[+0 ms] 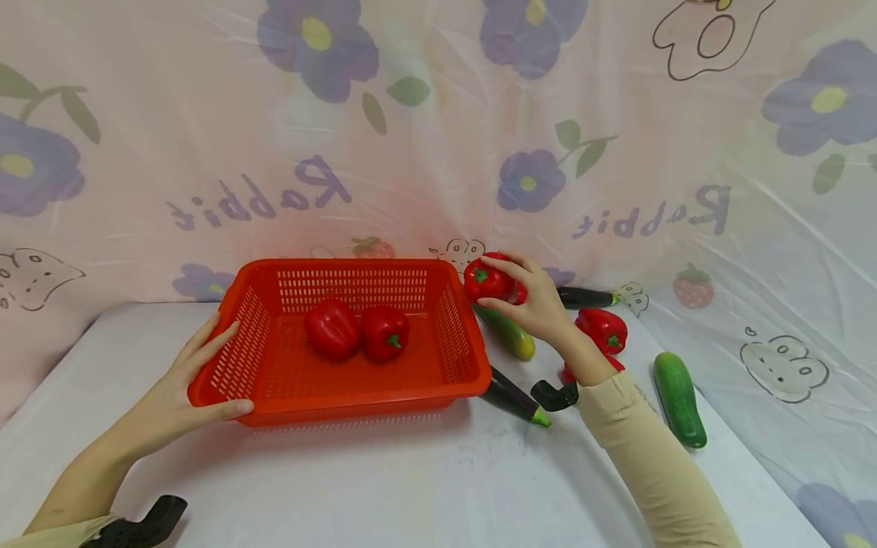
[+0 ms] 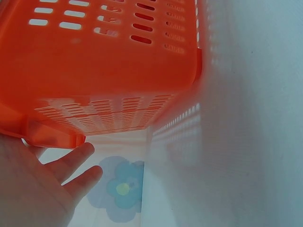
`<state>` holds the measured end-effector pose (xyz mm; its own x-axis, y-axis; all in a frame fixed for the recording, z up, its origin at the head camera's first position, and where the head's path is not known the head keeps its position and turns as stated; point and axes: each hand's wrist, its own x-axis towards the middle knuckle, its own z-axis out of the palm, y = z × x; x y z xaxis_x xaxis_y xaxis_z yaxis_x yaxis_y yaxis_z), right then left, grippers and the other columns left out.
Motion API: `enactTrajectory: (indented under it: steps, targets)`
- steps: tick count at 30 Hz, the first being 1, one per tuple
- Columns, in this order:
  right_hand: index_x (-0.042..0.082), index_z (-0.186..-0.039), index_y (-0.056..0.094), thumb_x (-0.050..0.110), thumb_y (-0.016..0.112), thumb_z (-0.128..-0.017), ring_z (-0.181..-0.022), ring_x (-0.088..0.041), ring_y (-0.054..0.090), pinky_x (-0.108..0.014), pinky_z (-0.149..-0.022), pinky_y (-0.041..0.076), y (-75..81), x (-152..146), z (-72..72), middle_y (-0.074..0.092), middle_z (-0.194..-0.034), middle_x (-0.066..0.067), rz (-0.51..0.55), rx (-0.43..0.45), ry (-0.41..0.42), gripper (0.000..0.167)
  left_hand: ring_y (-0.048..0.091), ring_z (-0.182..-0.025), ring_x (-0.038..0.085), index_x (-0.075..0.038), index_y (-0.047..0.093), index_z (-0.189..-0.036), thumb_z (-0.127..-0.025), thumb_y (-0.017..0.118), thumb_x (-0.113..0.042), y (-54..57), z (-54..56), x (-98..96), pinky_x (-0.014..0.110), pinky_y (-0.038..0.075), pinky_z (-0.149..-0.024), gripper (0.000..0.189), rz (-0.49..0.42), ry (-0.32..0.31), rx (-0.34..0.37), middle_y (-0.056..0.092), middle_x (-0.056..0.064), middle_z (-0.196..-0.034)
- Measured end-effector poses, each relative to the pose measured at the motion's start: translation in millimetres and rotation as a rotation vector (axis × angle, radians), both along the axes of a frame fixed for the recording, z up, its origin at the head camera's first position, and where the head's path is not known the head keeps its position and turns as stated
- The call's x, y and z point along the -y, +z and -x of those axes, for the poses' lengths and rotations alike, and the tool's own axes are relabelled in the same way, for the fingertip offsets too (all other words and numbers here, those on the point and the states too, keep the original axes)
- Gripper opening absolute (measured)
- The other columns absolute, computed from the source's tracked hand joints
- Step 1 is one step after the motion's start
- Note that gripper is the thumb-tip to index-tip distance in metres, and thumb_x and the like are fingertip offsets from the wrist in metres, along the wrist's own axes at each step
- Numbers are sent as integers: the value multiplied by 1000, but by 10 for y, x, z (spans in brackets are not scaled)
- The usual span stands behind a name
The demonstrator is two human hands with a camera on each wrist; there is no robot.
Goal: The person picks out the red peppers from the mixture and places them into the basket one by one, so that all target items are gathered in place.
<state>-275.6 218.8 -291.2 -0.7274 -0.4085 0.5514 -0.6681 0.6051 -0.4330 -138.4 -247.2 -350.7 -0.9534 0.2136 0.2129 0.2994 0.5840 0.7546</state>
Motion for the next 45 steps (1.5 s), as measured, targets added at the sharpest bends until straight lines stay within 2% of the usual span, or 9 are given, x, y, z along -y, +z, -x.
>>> enactTrajectory:
  steps: [18, 25, 31, 36, 41, 45]
  targets:
    - [15, -132, 59, 18, 81, -77, -124, -32, 49, -48, -90, 54, 38, 251, 3, 49, -138, -14, 26, -51, 73, 59, -8, -146, 37, -24, 17, -155, -76, 78, -20, 5, -10, 7, 83, 15, -90, 100, -8, -3, 7, -9, -11, -161]
    - [15, -132, 59, 17, 81, -76, -131, -31, 43, -48, -97, 50, 53, 369, 35, 48, -140, -14, 38, -90, 114, 60, -8, -146, 36, -24, 16, -155, -76, 78, -19, 12, -7, 20, 83, 14, -90, 100, -14, -4, 8, -10, -11, -161]
    - [14, -132, 59, 18, 82, -76, -135, -33, 38, -53, -105, 41, 53, 461, 28, 47, -141, -12, 45, -83, 129, 60, -9, -147, 33, -24, 16, -155, -76, 78, -19, 8, -7, 15, 83, 14, -91, 100, -18, -5, 4, -9, -12, -161]
    - [16, -132, 59, 21, 81, -77, -131, -26, 43, -48, -101, 46, 24, 524, 29, 47, -141, -10, 51, -46, 139, 60, -9, -146, 34, -25, 17, -155, -76, 79, -19, 7, -9, 2, 84, 12, -91, 100, -19, -9, 1, -9, -13, -161]
    - [20, -134, 57, 26, 80, -79, -131, -26, 41, -50, -104, 42, -35, 562, 44, 46, -141, -10, 36, -17, 129, 60, -9, -147, 33, -25, 17, -155, -76, 79, -19, 0, -3, -8, 84, 10, -92, 101, -22, -13, 0, -9, -12, -161]
    - [21, -135, 56, 27, 79, -80, -130, -26, 43, -48, -101, 46, -62, 592, 75, 46, -142, -10, 34, -16, 141, 60, -9, -147, 32, -24, 17, -155, -76, 79, -19, -5, -2, -6, 83, 12, -92, 100, -25, -14, 2, -9, -12, -161]
